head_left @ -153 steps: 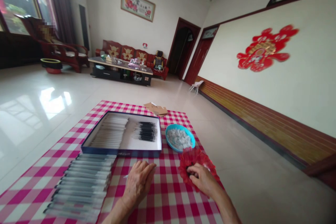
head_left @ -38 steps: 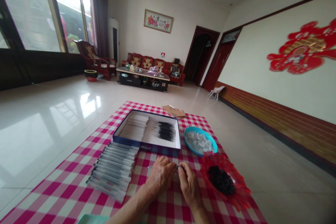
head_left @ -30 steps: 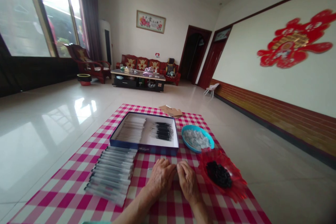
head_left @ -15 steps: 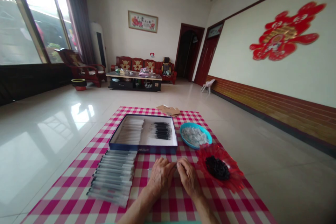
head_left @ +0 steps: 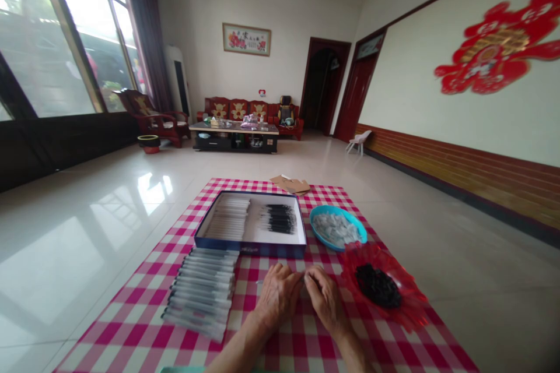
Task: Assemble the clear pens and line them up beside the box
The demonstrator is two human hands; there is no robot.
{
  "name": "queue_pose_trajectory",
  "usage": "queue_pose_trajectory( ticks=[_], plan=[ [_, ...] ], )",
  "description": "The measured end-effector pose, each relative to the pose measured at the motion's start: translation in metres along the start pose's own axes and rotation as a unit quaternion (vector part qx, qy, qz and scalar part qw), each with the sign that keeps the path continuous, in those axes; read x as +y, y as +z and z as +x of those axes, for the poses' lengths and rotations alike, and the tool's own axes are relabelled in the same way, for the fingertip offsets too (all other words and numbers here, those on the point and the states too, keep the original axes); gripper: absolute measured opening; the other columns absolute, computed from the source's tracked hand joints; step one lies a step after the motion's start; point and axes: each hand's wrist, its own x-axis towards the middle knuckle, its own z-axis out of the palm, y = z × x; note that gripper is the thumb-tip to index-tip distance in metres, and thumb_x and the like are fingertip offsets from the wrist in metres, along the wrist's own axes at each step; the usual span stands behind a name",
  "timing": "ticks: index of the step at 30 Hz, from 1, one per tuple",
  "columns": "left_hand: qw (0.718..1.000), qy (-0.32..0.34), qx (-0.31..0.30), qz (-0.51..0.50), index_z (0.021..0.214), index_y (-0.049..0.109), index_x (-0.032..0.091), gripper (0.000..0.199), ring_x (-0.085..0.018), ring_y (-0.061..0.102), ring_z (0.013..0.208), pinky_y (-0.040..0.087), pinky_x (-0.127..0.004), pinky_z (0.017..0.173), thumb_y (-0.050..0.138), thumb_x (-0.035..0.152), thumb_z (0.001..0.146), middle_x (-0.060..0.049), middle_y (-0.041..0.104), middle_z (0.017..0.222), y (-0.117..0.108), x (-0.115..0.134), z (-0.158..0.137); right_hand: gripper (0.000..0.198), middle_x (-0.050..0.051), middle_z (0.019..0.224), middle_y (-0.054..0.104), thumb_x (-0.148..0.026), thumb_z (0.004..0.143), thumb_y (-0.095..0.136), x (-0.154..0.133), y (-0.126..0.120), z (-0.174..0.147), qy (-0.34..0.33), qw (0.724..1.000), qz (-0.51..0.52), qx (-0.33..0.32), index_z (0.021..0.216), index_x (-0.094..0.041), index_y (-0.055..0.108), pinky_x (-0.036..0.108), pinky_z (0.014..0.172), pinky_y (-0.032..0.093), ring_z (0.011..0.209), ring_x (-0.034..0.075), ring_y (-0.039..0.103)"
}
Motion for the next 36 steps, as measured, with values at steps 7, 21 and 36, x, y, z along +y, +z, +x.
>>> queue_pose_trajectory(
  ticks=[7, 21, 36],
  plan=[
    [1.000, -0.008, 0.005, 0.024, 0.082, 0.061, 0.021, 0.018, -0.019, 0.048, 0.072, 0.036, -0.031, 0.069, 0.046, 0.022, 0.091, -0.003, 0.057, 0.074, 0.004, -0.001, -0.001, 0.034, 0.006, 0.071, 0.062, -0.043, 0.092, 0.043, 0.011, 0.006, 0.001, -0.014, 1.000, -0.011, 0.014, 0.071, -0.021, 0.057, 0.029, 0.067, 0.049, 0.070, 0.020, 0.061],
    [1.000, -0.004, 0.017, 0.026, 0.091, 0.061, 0.021, 0.017, -0.020, 0.050, 0.073, 0.037, -0.033, 0.070, 0.044, 0.021, 0.090, -0.005, 0.059, 0.076, 0.005, 0.003, -0.002, 0.042, 0.009, 0.076, 0.070, -0.053, 0.090, 0.041, 0.014, 0.006, 0.003, -0.022, 0.999, -0.005, 0.022, 0.073, -0.022, 0.063, 0.030, 0.065, 0.054, 0.071, 0.023, 0.066],
    [0.955, -0.129, 0.144, -0.226, 0.080, 0.067, 0.018, 0.035, -0.014, 0.051, 0.056, 0.040, -0.025, 0.056, 0.041, 0.036, 0.094, -0.001, 0.055, 0.059, 0.010, 0.010, -0.002, 0.044, 0.004, 0.068, 0.067, -0.056, 0.089, 0.039, 0.012, -0.007, 0.002, 0.105, 0.986, 0.116, 0.056, 0.079, -0.021, 0.064, 0.031, 0.065, 0.052, 0.065, 0.021, 0.064]
  ],
)
